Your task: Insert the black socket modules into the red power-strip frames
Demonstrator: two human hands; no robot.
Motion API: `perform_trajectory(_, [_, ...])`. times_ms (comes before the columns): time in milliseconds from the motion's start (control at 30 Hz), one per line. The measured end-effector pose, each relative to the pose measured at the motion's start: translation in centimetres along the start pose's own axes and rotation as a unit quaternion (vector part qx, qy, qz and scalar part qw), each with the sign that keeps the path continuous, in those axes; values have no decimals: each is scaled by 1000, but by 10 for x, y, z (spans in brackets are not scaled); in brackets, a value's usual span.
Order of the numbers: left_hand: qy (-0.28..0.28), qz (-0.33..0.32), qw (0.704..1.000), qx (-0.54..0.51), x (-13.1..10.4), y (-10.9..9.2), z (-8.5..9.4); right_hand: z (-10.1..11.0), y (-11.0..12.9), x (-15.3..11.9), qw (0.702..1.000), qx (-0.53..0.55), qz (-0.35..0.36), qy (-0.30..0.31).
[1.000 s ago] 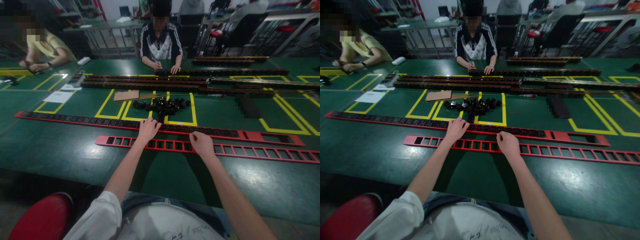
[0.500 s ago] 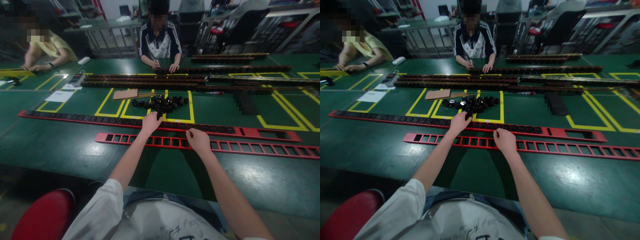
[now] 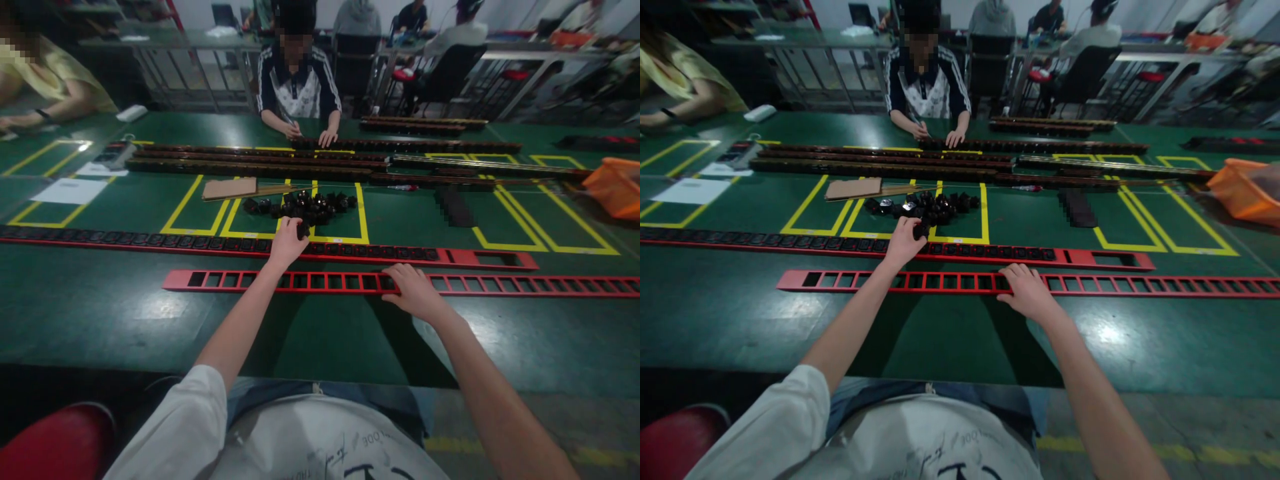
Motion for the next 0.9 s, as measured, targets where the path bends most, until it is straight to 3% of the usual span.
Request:
perform_trajectory(100, [14, -22, 1000, -9, -1, -4, 3, 0, 8, 7, 1000, 2, 13, -1])
perform_trajectory(200, [7, -42, 999, -14, -4, -12, 9, 3, 34, 23, 1000, 12, 25, -8])
perform_trajectory(333, [-5, -55, 998, -15, -6, -21, 15, 6, 99, 54, 996, 21, 81, -18])
perform_trajectory(467, [24, -61, 997, -26, -8, -24, 15, 10, 176, 90, 989, 23, 143, -25])
perform_trajectory(567, [34, -64, 996, -47, -12, -24, 18, 17, 207, 102, 969, 40, 241, -19])
perform_trajectory(633, [36, -73, 995, -60, -17, -22, 22, 21, 204, 97, 963, 42, 265, -25])
perform_trajectory(700, [39, -81, 993, -71, -24, -20, 25, 22, 180, 83, 969, 44, 240, -30])
perform_trajectory(900, [48, -70, 991, -105, -44, -10, 28, 0, 44, 9, 998, 12, 51, -20])
Point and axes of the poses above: each hand's wrist, its own x-axis towards the middle knuckle, its own z-axis out of the back of the hand, y = z × x, the point moved 1 cm from there along x, towards the middle knuckle, and after that the axes turned 10 degrees about -x, right-handed, at the moved point
